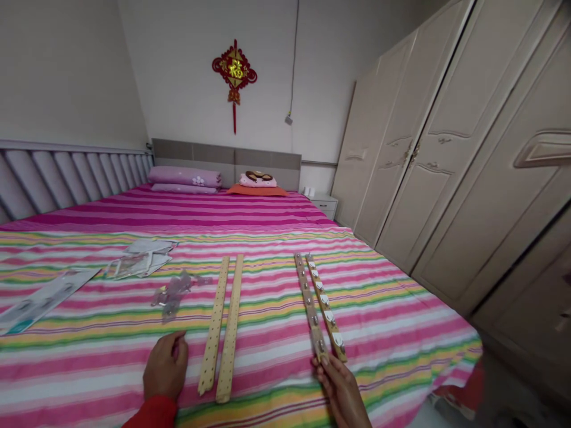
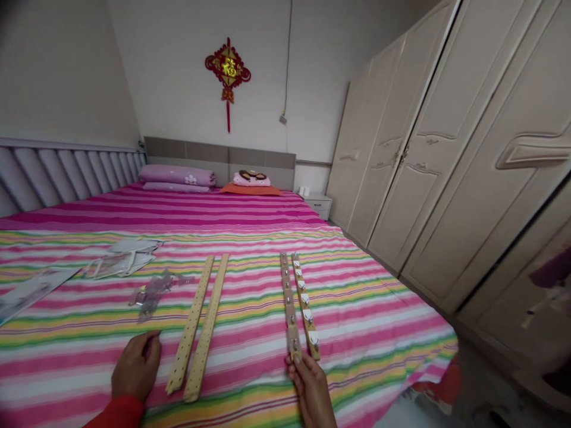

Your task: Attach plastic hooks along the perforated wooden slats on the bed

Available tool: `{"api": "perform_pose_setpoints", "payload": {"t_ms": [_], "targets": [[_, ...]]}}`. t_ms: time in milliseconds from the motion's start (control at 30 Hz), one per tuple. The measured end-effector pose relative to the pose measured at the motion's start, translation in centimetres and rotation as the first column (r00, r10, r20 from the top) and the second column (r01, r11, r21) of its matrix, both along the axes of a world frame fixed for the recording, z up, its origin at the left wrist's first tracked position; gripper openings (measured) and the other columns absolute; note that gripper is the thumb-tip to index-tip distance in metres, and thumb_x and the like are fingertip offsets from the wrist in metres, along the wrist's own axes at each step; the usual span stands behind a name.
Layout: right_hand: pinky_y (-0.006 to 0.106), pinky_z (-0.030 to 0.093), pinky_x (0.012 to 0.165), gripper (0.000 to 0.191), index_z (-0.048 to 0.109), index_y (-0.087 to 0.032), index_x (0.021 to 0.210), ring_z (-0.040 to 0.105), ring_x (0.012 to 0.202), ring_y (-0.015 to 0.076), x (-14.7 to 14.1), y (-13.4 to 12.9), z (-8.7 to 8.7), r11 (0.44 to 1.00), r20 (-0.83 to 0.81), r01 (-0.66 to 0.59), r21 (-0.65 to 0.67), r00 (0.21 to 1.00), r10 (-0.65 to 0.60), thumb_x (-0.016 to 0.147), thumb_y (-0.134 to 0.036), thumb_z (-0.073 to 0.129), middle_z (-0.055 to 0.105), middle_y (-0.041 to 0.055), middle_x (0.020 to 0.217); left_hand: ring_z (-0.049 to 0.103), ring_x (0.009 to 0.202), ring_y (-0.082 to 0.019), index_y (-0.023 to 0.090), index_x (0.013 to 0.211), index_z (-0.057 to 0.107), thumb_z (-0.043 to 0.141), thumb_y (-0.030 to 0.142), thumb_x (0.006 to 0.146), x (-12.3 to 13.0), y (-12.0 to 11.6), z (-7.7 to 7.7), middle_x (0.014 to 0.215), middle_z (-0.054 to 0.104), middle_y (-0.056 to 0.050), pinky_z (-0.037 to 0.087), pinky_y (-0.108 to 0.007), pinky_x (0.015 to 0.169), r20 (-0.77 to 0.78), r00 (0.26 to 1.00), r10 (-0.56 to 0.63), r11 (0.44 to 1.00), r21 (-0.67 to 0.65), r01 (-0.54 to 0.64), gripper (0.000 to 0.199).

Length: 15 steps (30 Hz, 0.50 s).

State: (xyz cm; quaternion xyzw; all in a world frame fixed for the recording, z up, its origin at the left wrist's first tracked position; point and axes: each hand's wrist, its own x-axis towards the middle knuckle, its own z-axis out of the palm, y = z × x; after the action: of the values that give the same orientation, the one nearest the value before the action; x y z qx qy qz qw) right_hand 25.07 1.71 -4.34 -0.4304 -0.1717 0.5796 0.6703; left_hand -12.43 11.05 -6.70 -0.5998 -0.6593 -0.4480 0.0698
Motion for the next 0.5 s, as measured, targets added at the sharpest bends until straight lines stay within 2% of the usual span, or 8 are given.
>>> {"api": "perform_pose_setpoints", "payload": {"t_ms": [167, 333, 433, 500], "targets": [[0.018, 0.056, 0.064, 0.039, 0.074, -0.013, 0.075, 0.067, 0.067, 0.0129, 0.2, -0.4, -0.2, 0.998, -0.057, 0.035, -0.057, 0.998, -0.039, 0.044, -0.030, 0.091, 0.076, 0.0073, 0.078, 0.061, 0.080, -0.020, 0.018, 0.089, 0.060, 0.042, 0.030, 0.083, 0.2, -0.1, 0.0, 0.085, 0.065, -0.007, 0.048, -0.032, 0.075, -0.006, 1.000, -0.016, 0.999, 0.047, 0.016, 0.023], [0.022, 0.058, 0.069, 0.041, 0.075, -0.015, 0.075, 0.070, 0.076, 0.0176, -0.8, -1.2, -1.7, 0.992, -0.085, 0.065, -0.111, 0.994, -0.074, 0.042, -0.034, 0.091, 0.076, 0.0065, 0.082, 0.060, 0.081, -0.019, 0.018, 0.089, 0.060, 0.043, 0.028, 0.084, 0.4, -0.3, 0.1, 0.084, 0.064, -0.006, 0.048, -0.031, 0.076, 0.010, 1.000, -0.008, 0.999, 0.044, 0.008, 0.020], [0.020, 0.055, 0.055, 0.039, 0.074, -0.016, 0.076, 0.068, 0.060, 0.0137, -3.6, -2.1, -2.5, 0.991, -0.073, -0.050, -0.124, 0.997, 0.041, 0.046, -0.033, 0.090, 0.075, 0.0061, 0.076, 0.060, 0.081, -0.019, 0.018, 0.088, 0.060, 0.043, 0.026, 0.084, 0.6, -0.5, 0.2, 0.084, 0.064, -0.006, 0.048, -0.031, 0.077, 0.022, 1.000, -0.015, 0.999, 0.048, 0.014, 0.019], [0.016, 0.046, 0.040, 0.038, 0.072, -0.013, 0.072, 0.060, 0.044, 0.0091, -6.4, -2.3, -2.5, 0.976, -0.073, -0.186, -0.117, 0.981, 0.178, 0.050, -0.039, 0.088, 0.073, 0.0059, 0.065, 0.060, 0.081, -0.019, 0.018, 0.087, 0.060, 0.044, 0.025, 0.084, 0.7, -0.6, 0.4, 0.084, 0.064, -0.006, 0.048, -0.032, 0.077, 0.031, 0.999, -0.024, 0.998, 0.056, 0.022, 0.018]]}}
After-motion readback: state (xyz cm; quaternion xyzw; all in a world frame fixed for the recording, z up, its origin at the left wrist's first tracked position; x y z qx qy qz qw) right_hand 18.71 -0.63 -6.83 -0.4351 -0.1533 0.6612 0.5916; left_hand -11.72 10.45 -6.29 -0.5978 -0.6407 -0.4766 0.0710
